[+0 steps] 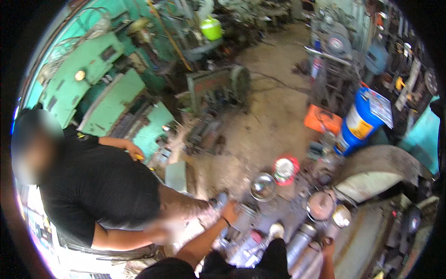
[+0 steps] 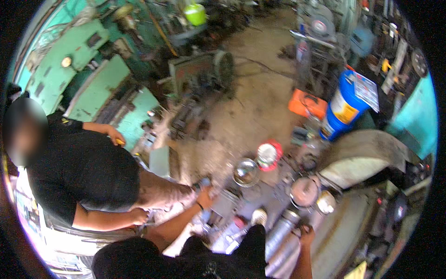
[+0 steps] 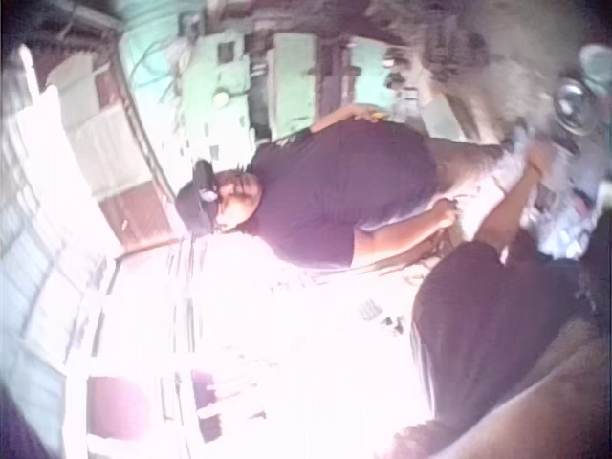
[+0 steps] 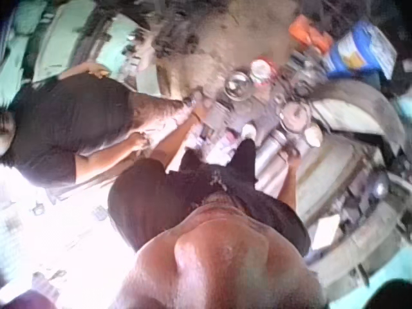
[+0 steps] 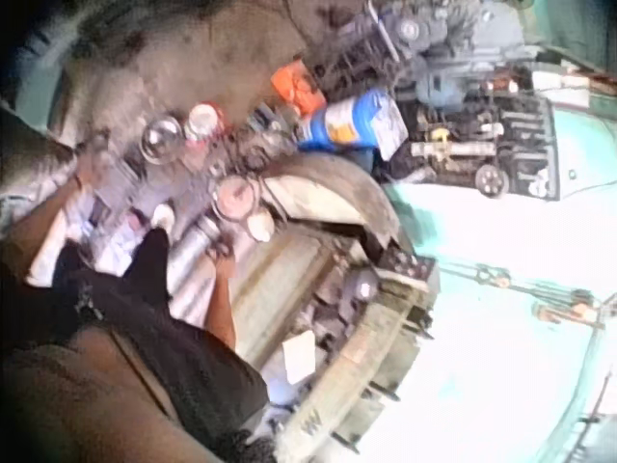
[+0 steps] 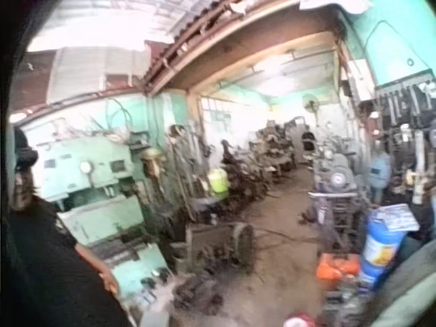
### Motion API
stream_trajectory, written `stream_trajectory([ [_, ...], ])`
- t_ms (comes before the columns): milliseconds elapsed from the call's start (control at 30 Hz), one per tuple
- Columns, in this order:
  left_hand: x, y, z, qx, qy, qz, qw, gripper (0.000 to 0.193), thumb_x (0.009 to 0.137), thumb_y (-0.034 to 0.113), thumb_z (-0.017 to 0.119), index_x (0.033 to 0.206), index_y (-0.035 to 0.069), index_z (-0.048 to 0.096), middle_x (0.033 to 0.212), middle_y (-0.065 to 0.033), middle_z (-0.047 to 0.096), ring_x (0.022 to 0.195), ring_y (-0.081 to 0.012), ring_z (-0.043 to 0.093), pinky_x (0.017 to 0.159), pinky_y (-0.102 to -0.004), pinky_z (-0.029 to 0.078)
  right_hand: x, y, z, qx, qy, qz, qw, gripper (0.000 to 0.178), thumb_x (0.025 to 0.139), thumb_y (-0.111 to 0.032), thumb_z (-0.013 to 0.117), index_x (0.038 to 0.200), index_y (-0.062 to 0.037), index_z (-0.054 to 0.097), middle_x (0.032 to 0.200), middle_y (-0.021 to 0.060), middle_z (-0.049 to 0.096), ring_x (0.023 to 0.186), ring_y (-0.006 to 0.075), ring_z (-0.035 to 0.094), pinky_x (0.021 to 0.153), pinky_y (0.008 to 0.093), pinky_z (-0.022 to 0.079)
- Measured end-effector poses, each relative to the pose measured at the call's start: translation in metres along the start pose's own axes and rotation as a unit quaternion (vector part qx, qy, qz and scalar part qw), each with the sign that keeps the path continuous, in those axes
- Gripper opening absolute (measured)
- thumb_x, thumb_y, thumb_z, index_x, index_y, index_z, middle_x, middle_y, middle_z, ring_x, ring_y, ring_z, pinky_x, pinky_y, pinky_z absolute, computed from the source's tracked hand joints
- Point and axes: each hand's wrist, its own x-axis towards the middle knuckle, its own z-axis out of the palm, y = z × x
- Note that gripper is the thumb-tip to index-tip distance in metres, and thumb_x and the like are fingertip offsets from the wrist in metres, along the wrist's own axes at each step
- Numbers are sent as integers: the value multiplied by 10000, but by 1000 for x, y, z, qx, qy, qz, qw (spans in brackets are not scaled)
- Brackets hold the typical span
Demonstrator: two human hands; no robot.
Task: The person cleans a metal part using a red cloth and a small metal block in a workshop. They wipe the part repeatedly, then place it into a bench vise and continue wiping it while it is clamped.
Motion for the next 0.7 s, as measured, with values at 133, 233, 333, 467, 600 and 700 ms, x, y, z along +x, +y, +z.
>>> stream_trajectory([
  [133, 74, 70, -47, -93, 166, 49, 981, 264, 843, 293, 761, 988, 75, 731, 1285, -222, 655, 1200, -422, 604, 1031, -465, 484, 0, -41, -101, -67, -51, 33, 996, 337, 909, -211, 720, 1116, 44, 647, 1088, 228, 714, 1033, 326, 689, 913, 418, 526],
  [233, 101, 123, -66, -9, 142, 39, 989, 189, 837, 191, 747, 982, 69, 757, 1355, -206, 627, 1241, -401, 595, 1070, -447, 458, 6, -85, -155, 136, -23, 115, 984, 339, 963, -179, 647, 1211, 51, 629, 1168, 182, 718, 1103, 280, 682, 968, 396, 526],
  [333, 119, 171, -81, -210, 33, 26, 977, 352, 931, 88, 681, 1268, 2, 620, 1317, -181, 619, 1198, -297, 604, 1044, -408, 484, -16, -111, -192, 72, 70, 83, 991, 423, 946, -334, 694, 1225, -18, 663, 1172, 208, 705, 1052, 327, 697, 913, 417, 543],
  [467, 118, 206, -78, -127, 27, 150, 980, 404, 991, 193, 673, 1328, -12, 589, 1319, -153, 613, 1165, -288, 600, 1011, -409, 482, -67, -109, -217, 15, 130, 111, 985, 489, 922, -330, 709, 1304, -41, 615, 1272, 205, 651, 1075, 349, 683, 941, 431, 541],
  [600, 125, 239, -53, -162, -50, 161, 972, 413, 1004, 184, 658, 1349, -24, 567, 1367, -167, 584, 1215, -282, 578, 1026, -405, 484, -147, -65, -244, -63, 328, 181, 925, 583, 909, -324, 727, 1395, -63, 540, 1316, 224, 599, 1048, 355, 676, 925, 448, 545],
  [700, 140, 278, -46, -180, -76, 134, 972, 429, 1004, 108, 639, 1390, -37, 520, 1448, -180, 530, 1320, -284, 529, 1059, -394, 488, -183, -24, -265, -46, 388, 243, 888, 573, 891, -262, 771, 1381, -47, 565, 1273, 213, 632, 1008, 321, 684, 859, 424, 571],
])
